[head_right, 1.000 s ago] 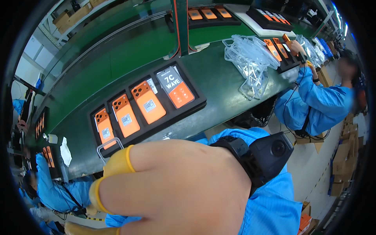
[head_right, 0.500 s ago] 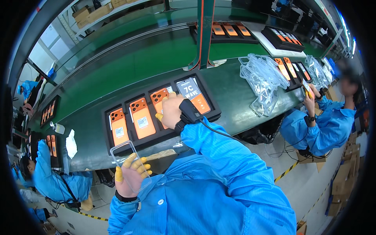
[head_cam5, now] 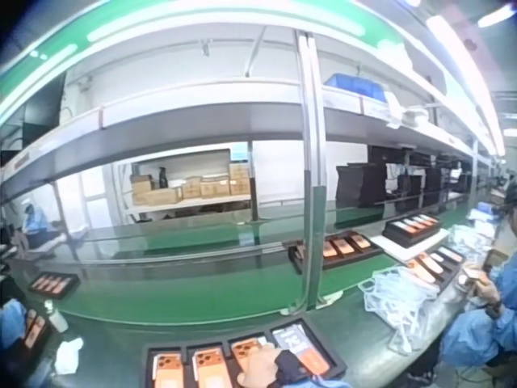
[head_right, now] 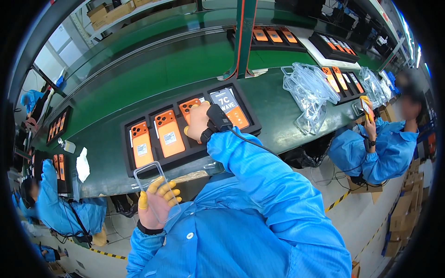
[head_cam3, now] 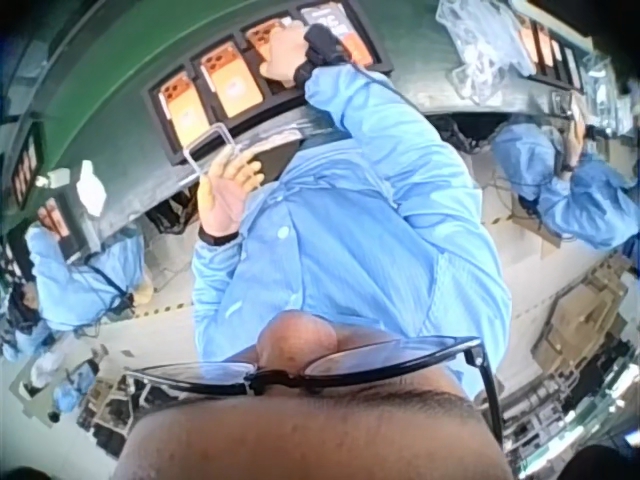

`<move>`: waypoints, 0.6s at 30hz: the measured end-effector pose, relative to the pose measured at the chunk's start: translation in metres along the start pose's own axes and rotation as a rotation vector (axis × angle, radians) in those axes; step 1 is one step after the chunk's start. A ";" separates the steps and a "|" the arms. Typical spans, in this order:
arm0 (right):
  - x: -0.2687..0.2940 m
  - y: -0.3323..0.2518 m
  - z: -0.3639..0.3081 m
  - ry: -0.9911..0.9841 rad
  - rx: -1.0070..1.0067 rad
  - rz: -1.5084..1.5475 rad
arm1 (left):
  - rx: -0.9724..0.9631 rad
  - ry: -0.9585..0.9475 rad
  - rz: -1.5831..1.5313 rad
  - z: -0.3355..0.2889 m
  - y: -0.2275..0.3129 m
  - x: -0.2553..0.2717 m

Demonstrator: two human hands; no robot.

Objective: Inspecting smartphones and placing them into trays on an assembly line.

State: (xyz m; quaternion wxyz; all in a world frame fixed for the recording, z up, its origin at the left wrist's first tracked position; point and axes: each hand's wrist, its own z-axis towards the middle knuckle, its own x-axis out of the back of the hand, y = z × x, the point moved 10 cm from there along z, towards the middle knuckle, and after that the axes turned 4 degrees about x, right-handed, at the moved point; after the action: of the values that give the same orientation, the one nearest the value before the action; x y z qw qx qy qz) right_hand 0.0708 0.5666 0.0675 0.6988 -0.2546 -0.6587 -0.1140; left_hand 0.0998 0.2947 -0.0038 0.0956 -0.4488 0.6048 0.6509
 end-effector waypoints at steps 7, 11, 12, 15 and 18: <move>0.016 0.029 0.000 -0.009 -0.074 0.227 | -0.022 0.002 -0.054 -0.007 0.003 0.008; 0.027 0.054 -0.002 0.124 -0.108 0.208 | -0.031 0.035 -0.072 -0.004 0.005 0.009; 0.027 0.062 -0.002 0.144 -0.125 0.238 | -0.030 0.058 -0.080 -0.003 0.005 0.009; 0.022 0.083 -0.003 0.220 -0.143 0.357 | -0.040 0.102 -0.109 0.001 0.007 0.009; 0.017 0.090 -0.022 0.173 -0.227 0.744 | -0.058 0.174 -0.113 0.006 0.011 0.008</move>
State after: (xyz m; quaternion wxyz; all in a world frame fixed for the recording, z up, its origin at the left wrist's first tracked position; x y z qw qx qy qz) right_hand 0.1361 0.6344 0.0655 0.7127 -0.5407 -0.4437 0.0538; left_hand 0.0847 0.2942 -0.0030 0.0662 -0.5397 0.5652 0.6203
